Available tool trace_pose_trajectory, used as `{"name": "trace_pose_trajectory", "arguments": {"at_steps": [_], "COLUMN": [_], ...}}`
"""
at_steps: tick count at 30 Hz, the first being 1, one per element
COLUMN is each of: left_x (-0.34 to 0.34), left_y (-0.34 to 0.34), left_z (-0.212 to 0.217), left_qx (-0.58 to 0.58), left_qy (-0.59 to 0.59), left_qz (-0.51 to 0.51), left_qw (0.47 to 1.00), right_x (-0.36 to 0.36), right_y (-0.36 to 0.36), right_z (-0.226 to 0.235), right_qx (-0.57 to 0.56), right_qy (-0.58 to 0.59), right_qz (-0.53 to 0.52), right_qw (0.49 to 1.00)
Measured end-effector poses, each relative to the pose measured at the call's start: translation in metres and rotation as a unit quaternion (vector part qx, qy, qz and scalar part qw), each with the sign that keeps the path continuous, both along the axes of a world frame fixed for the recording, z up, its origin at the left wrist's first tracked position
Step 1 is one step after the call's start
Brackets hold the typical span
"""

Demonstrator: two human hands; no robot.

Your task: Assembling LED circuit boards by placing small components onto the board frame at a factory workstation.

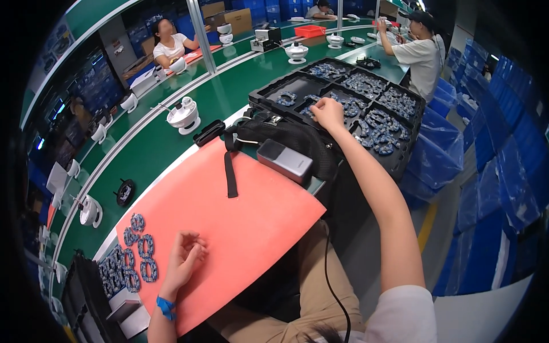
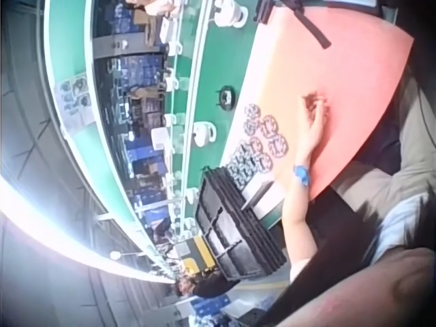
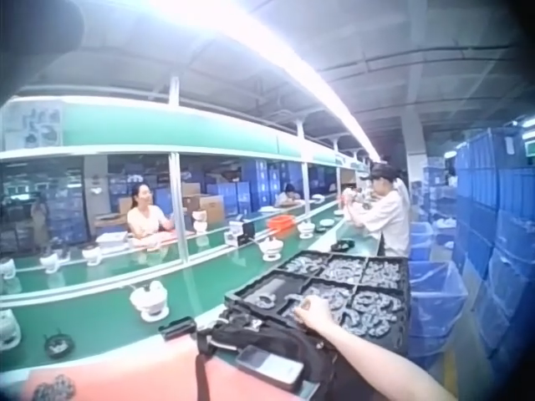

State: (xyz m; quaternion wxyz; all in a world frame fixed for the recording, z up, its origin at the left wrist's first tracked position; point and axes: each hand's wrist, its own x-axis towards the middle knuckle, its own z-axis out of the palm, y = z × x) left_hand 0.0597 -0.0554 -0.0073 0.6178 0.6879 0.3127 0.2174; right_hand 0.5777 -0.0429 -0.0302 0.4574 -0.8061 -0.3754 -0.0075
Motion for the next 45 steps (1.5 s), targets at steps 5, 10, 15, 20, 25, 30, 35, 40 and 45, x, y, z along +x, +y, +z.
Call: {"name": "trace_pose_trajectory", "arguments": {"at_steps": [5,10,15,20,25,30,35,40,45], "left_x": [0.003,0.003,0.011,-0.002,-0.045,-0.063,-0.055,-0.031,-0.035], "left_y": [-0.002,-0.001,0.002,0.019,0.041,0.045,0.042,0.032,0.031], "left_z": [0.0,0.002,-0.006,0.018,0.026,0.016,0.007,-0.003,0.002], "left_qx": [0.008,0.038,0.167,0.436,0.523,0.447,0.487,0.483,0.571], "left_qy": [0.002,0.017,0.037,0.181,0.382,0.469,0.285,0.112,0.263], "left_qz": [-0.012,-0.015,0.008,0.126,0.307,0.3,0.217,0.176,0.265], "left_qw": [1.0,0.999,0.985,0.872,0.697,0.7,0.797,0.851,0.731], "right_x": [0.014,0.005,-0.059,-0.195,-0.312,-0.368,-0.374,-0.372,-0.378], "right_y": [-0.007,-0.005,0.018,0.035,0.051,0.057,0.064,0.06,0.06], "right_z": [-0.005,0.004,0.027,0.047,0.03,0.001,-0.016,-0.001,-0.008], "right_qx": [-0.041,0.023,0.15,0.143,0.071,0.053,0.022,-0.057,-0.002], "right_qy": [-0.079,-0.097,-0.049,0.023,0.027,0.033,0.216,0.303,0.395], "right_qz": [0.025,0.043,0.128,0.377,0.569,0.606,0.566,0.593,0.58], "right_qw": [0.996,0.994,0.979,0.915,0.819,0.793,0.795,0.744,0.712]}}
